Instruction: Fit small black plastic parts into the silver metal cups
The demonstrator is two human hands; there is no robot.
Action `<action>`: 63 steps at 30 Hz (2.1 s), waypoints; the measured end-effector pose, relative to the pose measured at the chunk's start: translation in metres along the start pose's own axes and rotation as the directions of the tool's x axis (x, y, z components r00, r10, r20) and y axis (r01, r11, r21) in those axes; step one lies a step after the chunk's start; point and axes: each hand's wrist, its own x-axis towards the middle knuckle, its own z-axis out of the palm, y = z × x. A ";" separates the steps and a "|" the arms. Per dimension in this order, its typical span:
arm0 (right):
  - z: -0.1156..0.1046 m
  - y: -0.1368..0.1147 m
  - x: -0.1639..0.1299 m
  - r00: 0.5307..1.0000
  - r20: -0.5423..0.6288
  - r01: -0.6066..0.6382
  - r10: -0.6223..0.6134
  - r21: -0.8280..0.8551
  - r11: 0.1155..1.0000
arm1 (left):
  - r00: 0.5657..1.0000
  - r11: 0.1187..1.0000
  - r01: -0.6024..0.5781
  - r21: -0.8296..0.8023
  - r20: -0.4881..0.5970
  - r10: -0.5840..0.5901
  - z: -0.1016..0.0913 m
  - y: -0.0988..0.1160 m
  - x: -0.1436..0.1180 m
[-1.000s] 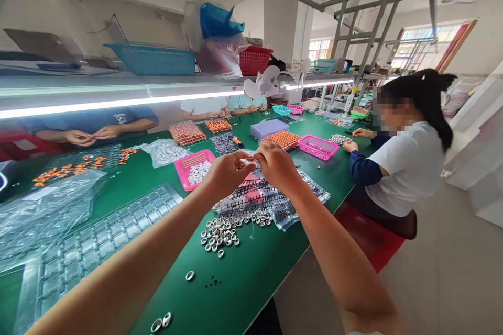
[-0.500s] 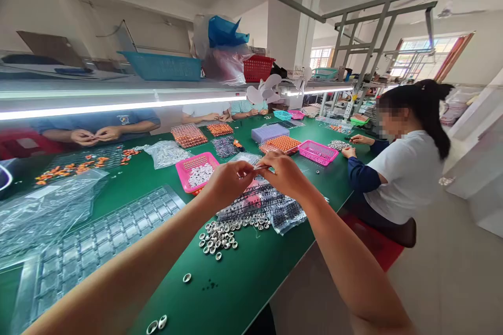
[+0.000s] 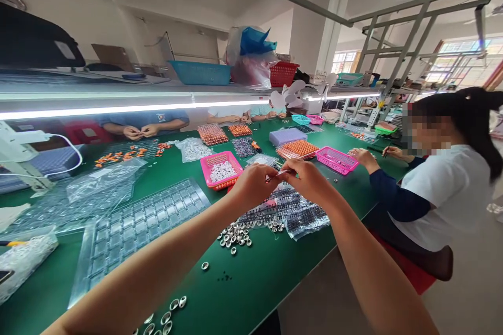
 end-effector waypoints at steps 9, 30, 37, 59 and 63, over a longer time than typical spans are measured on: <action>-0.001 -0.003 -0.005 0.997 -0.071 0.006 -0.009 -0.046 0.999 | 0.999 0.996 0.043 -0.076 0.004 -0.043 -0.001 0.002 0.002; 0.030 0.021 0.022 0.911 -0.402 -0.214 0.089 -0.278 0.936 | 0.981 0.996 0.089 0.014 -0.172 -0.085 0.035 -0.002 0.028; 0.035 0.028 0.039 0.874 -0.448 -0.310 0.189 -0.213 0.926 | 0.973 0.991 0.122 0.056 -0.202 -0.108 0.044 -0.005 0.038; 0.034 0.014 0.005 0.929 -0.371 -0.072 0.004 -0.168 0.983 | 0.996 0.982 0.054 -0.180 -0.065 -0.066 0.018 -0.019 0.010; 0.030 0.002 -0.011 0.945 -0.325 -0.016 -0.019 -0.106 0.994 | 0.998 0.969 0.048 -0.243 -0.027 -0.057 0.012 -0.021 -0.010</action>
